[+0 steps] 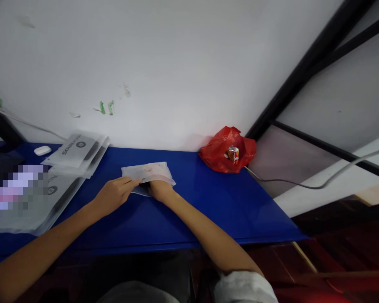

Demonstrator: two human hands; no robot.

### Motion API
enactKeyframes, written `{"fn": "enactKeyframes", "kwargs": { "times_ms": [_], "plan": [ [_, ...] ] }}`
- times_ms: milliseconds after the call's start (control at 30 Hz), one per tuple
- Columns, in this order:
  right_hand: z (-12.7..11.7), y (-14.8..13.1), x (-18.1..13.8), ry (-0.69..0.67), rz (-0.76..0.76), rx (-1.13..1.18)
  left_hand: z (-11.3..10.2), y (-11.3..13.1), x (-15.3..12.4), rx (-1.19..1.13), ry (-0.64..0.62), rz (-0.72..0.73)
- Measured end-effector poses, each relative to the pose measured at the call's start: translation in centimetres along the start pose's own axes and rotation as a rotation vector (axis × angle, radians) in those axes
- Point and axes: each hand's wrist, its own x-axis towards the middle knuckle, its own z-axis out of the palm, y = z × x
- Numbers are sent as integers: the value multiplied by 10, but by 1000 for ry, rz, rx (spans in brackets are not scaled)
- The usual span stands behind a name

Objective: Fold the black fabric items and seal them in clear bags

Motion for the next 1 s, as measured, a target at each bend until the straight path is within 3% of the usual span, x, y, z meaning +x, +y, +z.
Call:
{"fn": "enactKeyframes", "kwargs": {
  "times_ms": [133,233,333,433,533,767,1000],
  "plan": [
    [-23,-17,-7,-115,37,106,3,-3,-2,-17,19,-41],
    [-40,-32,-23,-159,-20,89,3,-3,-3,12,7,-59],
    [-60,-45,-40,-100,-123,68,1,-3,-2,64,-18,-57],
    [-74,-49,-49,33,-128,24,-3,-2,-1,137,-93,-29],
    [-74,-42,-52,106,-77,-67,-5,2,0,194,-154,3],
    [-50,-17,-62,-56,-63,-103,4,4,-15,153,-221,16],
    [-54,-14,-67,-98,-60,6,7,-7,-21,55,-254,19]
  ]
}}
